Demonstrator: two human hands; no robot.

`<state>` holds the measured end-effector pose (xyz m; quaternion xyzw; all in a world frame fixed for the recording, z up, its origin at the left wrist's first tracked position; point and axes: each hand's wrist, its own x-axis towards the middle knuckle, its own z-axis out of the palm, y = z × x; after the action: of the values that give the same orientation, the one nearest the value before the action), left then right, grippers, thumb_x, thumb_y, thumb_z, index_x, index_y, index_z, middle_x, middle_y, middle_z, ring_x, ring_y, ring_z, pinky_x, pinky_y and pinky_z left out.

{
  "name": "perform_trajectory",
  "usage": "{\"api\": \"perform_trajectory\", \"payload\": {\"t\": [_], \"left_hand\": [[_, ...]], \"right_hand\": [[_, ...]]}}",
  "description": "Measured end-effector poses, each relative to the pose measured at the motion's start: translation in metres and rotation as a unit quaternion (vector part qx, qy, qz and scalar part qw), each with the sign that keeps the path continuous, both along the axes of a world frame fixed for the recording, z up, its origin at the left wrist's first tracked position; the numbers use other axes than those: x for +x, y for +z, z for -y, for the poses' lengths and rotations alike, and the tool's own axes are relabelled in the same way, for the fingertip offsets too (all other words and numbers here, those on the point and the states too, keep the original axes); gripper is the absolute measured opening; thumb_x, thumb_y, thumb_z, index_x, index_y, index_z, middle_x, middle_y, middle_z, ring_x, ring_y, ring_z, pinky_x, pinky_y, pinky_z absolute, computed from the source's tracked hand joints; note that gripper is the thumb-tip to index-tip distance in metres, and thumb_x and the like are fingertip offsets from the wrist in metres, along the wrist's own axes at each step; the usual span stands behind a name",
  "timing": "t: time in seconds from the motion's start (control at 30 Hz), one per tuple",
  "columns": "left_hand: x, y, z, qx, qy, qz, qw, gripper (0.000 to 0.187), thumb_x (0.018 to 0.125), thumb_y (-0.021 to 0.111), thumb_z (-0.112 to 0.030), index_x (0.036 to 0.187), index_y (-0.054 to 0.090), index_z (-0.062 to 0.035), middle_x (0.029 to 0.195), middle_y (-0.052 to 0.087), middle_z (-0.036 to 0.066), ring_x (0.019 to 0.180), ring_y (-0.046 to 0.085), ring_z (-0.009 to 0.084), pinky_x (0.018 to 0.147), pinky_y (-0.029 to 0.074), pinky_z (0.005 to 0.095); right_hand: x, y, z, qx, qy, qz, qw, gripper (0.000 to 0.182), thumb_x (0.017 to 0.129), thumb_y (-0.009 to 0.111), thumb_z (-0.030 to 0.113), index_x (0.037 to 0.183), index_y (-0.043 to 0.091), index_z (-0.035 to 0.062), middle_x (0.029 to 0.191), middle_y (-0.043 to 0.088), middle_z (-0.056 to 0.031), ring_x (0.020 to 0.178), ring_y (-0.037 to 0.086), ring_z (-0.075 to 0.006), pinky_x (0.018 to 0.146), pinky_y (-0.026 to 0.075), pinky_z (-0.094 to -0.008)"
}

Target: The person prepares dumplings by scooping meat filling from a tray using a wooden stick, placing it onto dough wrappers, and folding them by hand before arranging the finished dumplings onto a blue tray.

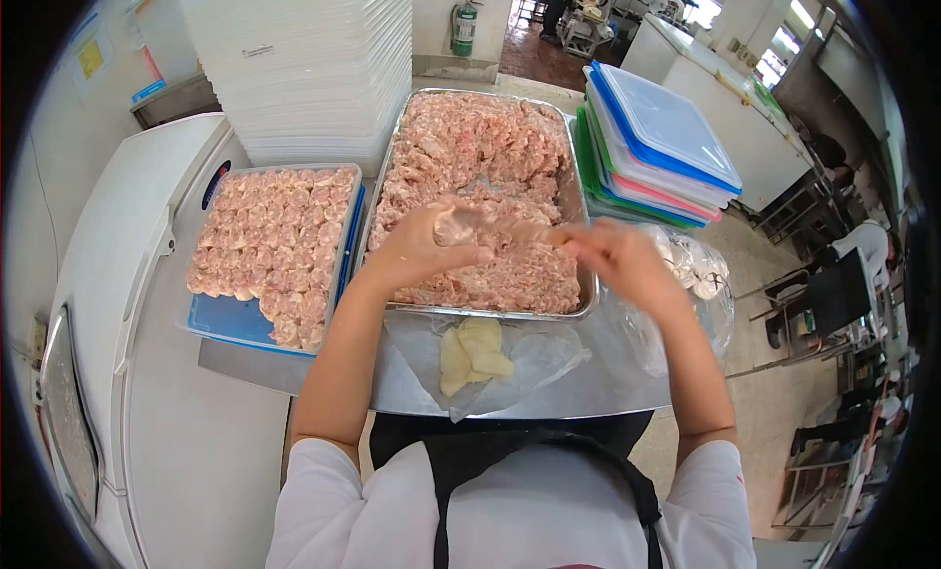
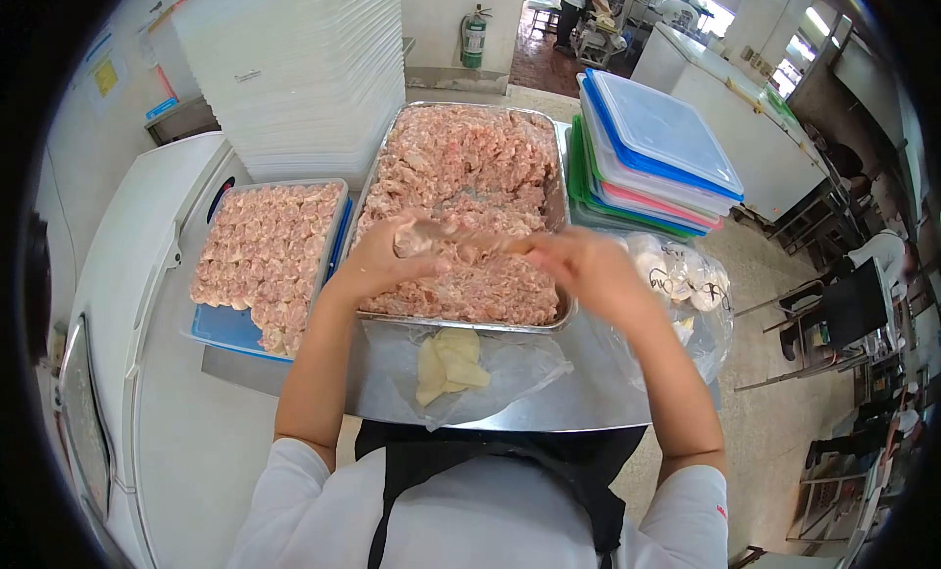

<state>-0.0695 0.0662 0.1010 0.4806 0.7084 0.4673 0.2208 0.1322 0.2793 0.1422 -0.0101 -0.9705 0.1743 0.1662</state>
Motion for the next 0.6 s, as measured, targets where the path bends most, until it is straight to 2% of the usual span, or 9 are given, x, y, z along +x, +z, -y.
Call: {"api": "perform_trajectory", "payload": {"t": [0.07,0.13,0.17,0.23,0.3,0.37,0.5,0.57,0.6], "left_hand": [[-0.006,-0.009,0.007,0.074,0.016,-0.011,0.997,0.043,0.075,0.081,-0.016,0.112,0.061,-0.0051,0.095,0.066,0.003,0.082,0.058,0.0107,0.076,0.049,0.0274],[-0.003,-0.004,0.012,0.103,0.035,0.01,0.994,0.047,0.076,0.08,-0.013,0.117,0.059,-0.0056,0.095,0.065,0.002,0.082,0.057,0.008,0.073,0.049,0.0249],[-0.002,-0.001,0.012,0.135,0.053,0.031,0.989,0.05,0.077,0.079,-0.01,0.122,0.058,-0.0061,0.094,0.065,0.001,0.082,0.057,0.0054,0.069,0.049,0.0225],[-0.003,-0.01,0.009,0.179,0.055,0.061,0.981,0.048,0.077,0.079,-0.009,0.121,0.06,-0.0062,0.093,0.065,0.0,0.079,0.056,0.0042,0.066,0.047,0.0206],[-0.003,-0.013,0.008,0.222,0.057,0.091,0.969,0.045,0.078,0.079,-0.009,0.119,0.062,-0.0063,0.091,0.066,-0.001,0.077,0.056,0.003,0.062,0.046,0.0187],[-0.002,-0.012,0.012,0.177,0.065,0.125,0.974,0.032,0.079,0.079,-0.009,0.108,0.067,-0.005,0.089,0.066,-0.002,0.072,0.056,0.0043,0.063,0.048,0.0198],[-0.012,-0.028,0.019,0.141,0.114,0.109,0.977,0.022,0.08,0.079,-0.01,0.099,0.068,-0.0037,0.086,0.067,-0.001,0.071,0.058,0.0052,0.065,0.049,0.022],[-0.016,-0.029,0.02,0.078,0.13,0.029,0.988,0.039,0.077,0.083,-0.023,0.106,0.067,-0.0038,0.09,0.071,0.006,0.082,0.064,0.0135,0.076,0.051,0.0294],[-0.018,-0.036,0.019,0.078,0.129,0.031,0.988,0.039,0.077,0.083,-0.023,0.106,0.067,-0.0038,0.09,0.071,0.006,0.082,0.064,0.0135,0.076,0.051,0.0294]], "right_hand": [[-0.002,0.007,-0.02,-0.004,-0.056,0.015,0.998,0.026,0.092,0.062,0.033,0.105,0.072,0.0124,0.08,0.064,-0.0144,0.073,0.063,-0.0366,0.069,0.05,-0.0429],[-0.006,0.005,-0.029,0.085,-0.067,0.108,0.988,0.028,0.091,0.061,0.033,0.091,0.074,0.009,0.075,0.065,-0.0164,0.074,0.065,-0.0365,0.067,0.05,-0.0424],[-0.011,0.002,-0.033,0.085,-0.069,0.108,0.988,0.028,0.091,0.061,0.033,0.091,0.074,0.009,0.075,0.065,-0.0164,0.074,0.065,-0.0365,0.067,0.05,-0.0424],[-0.024,-0.013,-0.034,0.249,-0.078,0.112,0.959,0.029,0.089,0.06,0.031,0.078,0.072,0.0074,0.07,0.066,-0.0146,0.071,0.067,-0.0338,0.062,0.052,-0.042],[-0.033,-0.029,-0.025,0.28,-0.067,0.125,0.949,0.027,0.088,0.061,0.03,0.074,0.071,0.0081,0.07,0.067,-0.013,0.069,0.068,-0.0318,0.059,0.052,-0.042],[-0.036,-0.05,-0.012,0.34,-0.029,0.108,0.934,0.023,0.085,0.061,0.027,0.072,0.07,0.0109,0.068,0.068,-0.0095,0.065,0.069,-0.0262,0.054,0.052,-0.0416],[-0.011,-0.022,0.008,0.306,-0.05,0.126,0.942,0.026,0.089,0.059,0.028,0.072,0.069,0.0108,0.067,0.067,-0.0096,0.065,0.068,-0.0267,0.055,0.052,-0.0418],[-0.002,-0.02,0.005,0.224,-0.047,0.143,0.963,0.034,0.094,0.056,0.034,0.076,0.07,0.0081,0.068,0.066,-0.0125,0.065,0.067,-0.0284,0.057,0.051,-0.0416],[0.001,-0.02,0.002,0.224,-0.048,0.144,0.963,0.034,0.094,0.056,0.034,0.076,0.07,0.0081,0.068,0.066,-0.0125,0.065,0.067,-0.0284,0.057,0.051,-0.0416]]}}
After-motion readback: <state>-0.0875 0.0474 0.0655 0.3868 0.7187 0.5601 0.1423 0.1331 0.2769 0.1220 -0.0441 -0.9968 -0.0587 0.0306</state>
